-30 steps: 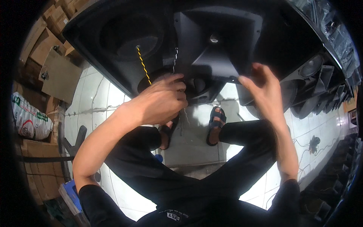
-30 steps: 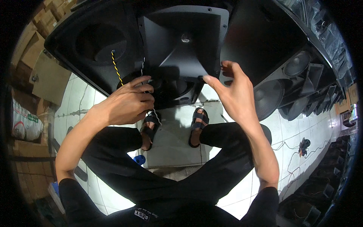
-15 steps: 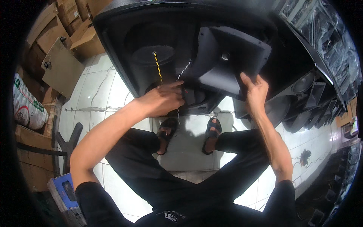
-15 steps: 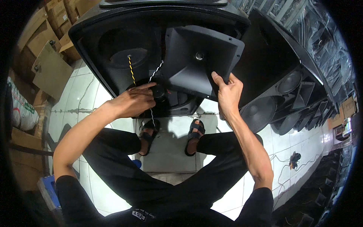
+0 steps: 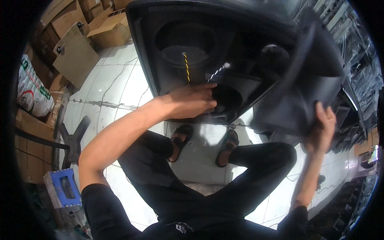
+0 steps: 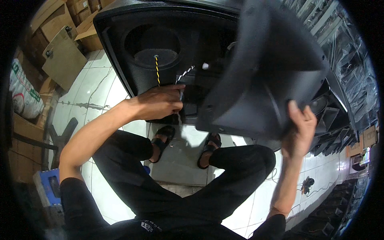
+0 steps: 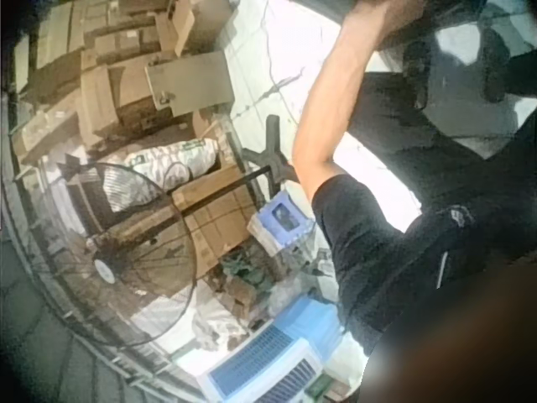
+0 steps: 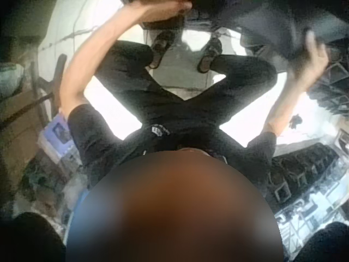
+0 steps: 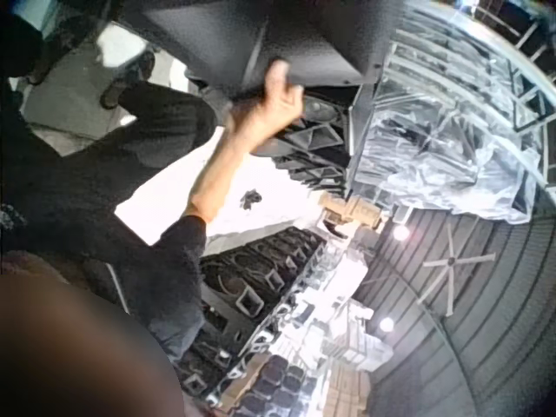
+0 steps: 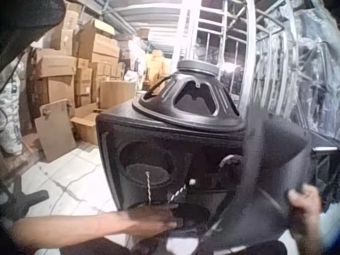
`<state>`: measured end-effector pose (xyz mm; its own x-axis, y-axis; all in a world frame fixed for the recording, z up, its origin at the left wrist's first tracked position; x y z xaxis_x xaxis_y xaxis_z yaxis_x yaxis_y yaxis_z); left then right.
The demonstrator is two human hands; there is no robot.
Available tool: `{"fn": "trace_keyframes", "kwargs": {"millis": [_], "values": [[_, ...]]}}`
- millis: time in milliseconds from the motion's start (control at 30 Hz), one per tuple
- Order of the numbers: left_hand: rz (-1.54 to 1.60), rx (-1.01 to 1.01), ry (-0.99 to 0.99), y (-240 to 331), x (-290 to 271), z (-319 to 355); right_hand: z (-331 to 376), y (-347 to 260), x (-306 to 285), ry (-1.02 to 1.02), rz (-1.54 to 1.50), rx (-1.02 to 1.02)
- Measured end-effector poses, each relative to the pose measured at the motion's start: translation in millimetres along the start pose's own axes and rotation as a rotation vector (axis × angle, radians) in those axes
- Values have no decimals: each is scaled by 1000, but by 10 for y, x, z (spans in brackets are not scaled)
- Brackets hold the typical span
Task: The person sits on the floor and assembles a speaker unit by connecting wires, inserting a driver, and securing it with a screwdriver. They then use a soldering iron to solder the connections and finish by adjusting the speaker cone.
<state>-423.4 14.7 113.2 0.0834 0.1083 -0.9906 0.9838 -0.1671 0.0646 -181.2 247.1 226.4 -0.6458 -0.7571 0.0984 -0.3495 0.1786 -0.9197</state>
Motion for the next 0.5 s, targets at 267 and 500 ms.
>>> {"fn": "trace_keyframes", "kwargs": {"millis": [267, 500], "values": [[107, -57, 224, -34, -497, 86, 166, -458, -98, -164, 39, 353], [17, -59, 152, -57, -553, 106, -40, -240, 92, -187, 55, 483]]}}
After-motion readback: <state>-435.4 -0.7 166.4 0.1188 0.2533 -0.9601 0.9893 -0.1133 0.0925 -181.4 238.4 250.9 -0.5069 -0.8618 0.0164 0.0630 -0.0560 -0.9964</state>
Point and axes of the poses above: each hand's wrist, its own z-axis away from the middle knuckle, its own x-axis out of the palm, y = z × x, the point moved 2 cm from there along -z, towards the middle knuckle, and after that the axes turned 9 degrees about -y, right-handed, at the moved point
